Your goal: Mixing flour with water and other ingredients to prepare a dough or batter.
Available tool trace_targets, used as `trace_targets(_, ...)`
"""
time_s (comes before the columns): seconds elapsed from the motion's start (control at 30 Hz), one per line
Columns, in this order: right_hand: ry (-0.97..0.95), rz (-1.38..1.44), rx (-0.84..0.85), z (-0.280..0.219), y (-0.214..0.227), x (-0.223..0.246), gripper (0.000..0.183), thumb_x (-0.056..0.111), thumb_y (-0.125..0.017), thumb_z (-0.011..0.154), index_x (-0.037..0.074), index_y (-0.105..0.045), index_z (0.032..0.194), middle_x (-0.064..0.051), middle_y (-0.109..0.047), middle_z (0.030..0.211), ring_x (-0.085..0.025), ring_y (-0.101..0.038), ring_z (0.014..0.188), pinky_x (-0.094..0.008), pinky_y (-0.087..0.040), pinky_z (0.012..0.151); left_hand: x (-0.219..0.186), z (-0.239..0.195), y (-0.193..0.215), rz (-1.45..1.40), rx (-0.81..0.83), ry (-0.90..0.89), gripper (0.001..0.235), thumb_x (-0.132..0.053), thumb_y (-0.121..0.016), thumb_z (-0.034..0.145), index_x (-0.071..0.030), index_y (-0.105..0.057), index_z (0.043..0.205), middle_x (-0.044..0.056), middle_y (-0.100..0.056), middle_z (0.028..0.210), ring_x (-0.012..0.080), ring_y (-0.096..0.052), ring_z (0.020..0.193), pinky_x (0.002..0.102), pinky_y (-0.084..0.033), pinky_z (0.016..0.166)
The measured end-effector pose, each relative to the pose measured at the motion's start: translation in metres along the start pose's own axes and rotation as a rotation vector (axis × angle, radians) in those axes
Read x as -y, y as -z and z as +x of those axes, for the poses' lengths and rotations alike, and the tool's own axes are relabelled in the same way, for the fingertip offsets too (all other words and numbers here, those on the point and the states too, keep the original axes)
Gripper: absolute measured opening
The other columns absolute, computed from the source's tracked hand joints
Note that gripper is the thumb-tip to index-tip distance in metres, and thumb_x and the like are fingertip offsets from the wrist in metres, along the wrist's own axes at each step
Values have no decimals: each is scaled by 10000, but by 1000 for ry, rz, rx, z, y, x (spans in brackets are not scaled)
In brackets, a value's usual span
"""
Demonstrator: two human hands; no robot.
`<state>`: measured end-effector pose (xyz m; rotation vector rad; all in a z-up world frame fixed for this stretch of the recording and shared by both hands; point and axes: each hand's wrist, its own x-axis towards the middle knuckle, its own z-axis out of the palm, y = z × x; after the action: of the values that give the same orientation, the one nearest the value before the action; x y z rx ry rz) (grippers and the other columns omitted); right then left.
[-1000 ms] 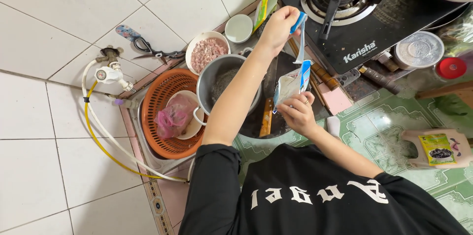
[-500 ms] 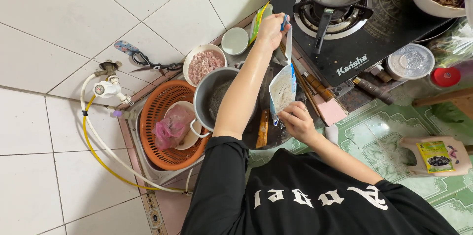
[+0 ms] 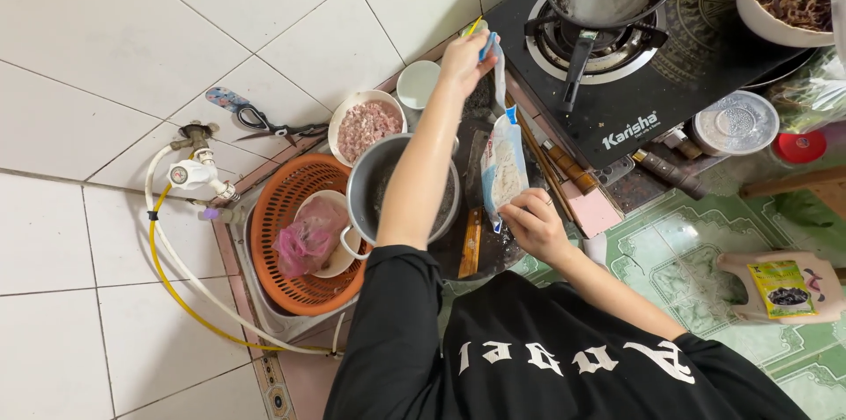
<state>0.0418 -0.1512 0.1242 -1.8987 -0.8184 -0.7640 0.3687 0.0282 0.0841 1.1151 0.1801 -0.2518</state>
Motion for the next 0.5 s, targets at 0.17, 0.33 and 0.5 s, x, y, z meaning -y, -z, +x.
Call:
trace_targets(0.17, 39, -36, 3, 2, 4, 1, 200, -24, -814, 787, 1, -717, 960, -104, -618, 947, -308, -605, 925, -405, -507, 790, -55, -100, -2, 10, 189, -109, 227, -288, -610, 1030, -72, -675, 1049, 41, -708, 927, 113, -643, 821, 293, -596, 704)
trace_targets(0.33, 14, -83, -6, -3, 3, 3, 201, -14, -821, 789, 24, -725, 962, -93, -618, 956, -304, -598, 926, -396, -487, 781, -46, -125, 32, 54, 190, -84, 215, -302, -623, 1041, -112, -607, 1141, 19, -696, 946, 106, -681, 858, 294, -608, 763)
trace_targets(0.5, -14, -133, -45, -13, 0, 4, 238, 22, -827, 779, 74, -734, 991, -90, -595, 1088, -324, -570, 1052, -430, -458, 894, -41, -164, 36, 1150, 208, -350, 344, -167, -632, 1011, -187, -598, 1352, 32, -707, 889, 125, -700, 814, 341, -578, 767)
